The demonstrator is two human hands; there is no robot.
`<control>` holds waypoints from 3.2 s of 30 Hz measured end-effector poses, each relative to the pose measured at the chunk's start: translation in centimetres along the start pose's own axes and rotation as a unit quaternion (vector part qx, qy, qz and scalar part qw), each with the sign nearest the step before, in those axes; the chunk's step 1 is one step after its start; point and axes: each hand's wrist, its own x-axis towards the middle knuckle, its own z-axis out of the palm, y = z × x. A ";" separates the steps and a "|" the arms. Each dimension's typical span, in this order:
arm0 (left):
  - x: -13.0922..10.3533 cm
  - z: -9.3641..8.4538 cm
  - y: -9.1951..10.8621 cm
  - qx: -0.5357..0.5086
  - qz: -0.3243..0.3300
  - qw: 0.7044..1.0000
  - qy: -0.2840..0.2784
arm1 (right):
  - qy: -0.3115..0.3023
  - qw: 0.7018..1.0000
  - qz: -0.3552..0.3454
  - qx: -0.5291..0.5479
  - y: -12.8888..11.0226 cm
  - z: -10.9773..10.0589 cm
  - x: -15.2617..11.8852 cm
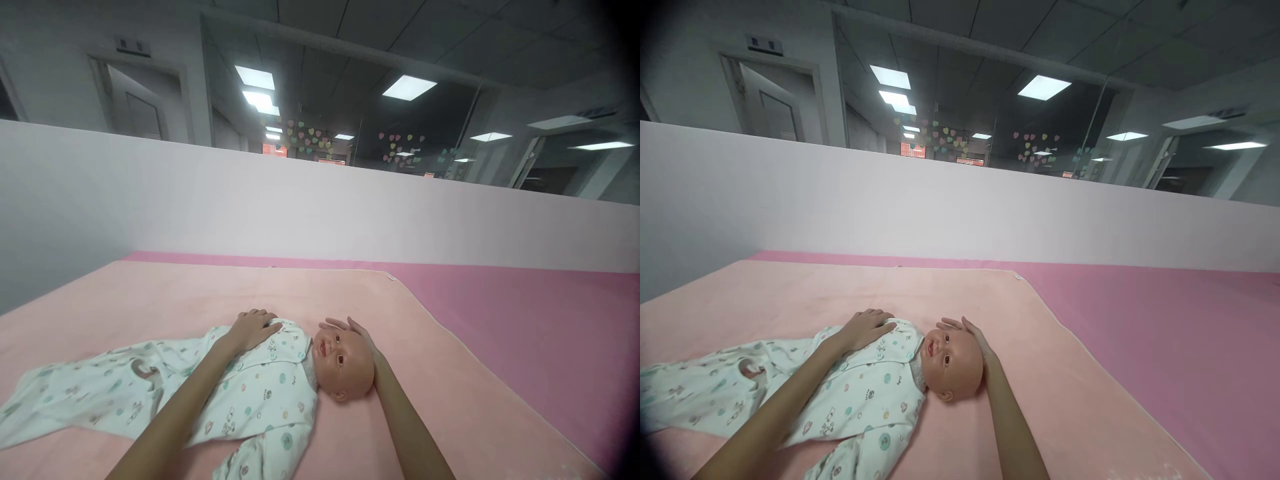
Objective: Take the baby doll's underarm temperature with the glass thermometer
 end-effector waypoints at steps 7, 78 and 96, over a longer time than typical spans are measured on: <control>0.0 0.0 0.1 0.006 -0.002 1.000 0.003 | 0.015 0.997 0.074 -0.017 0.3 -0.7 0.2; -5.4 -4.2 4.3 -0.035 0.087 0.991 -0.092 | 0.044 0.378 -0.191 -0.905 1.8 13.7 -0.7; -3.4 -4.8 4.0 0.138 0.096 0.976 0.138 | 0.071 0.540 -0.165 -0.822 0.4 14.7 0.8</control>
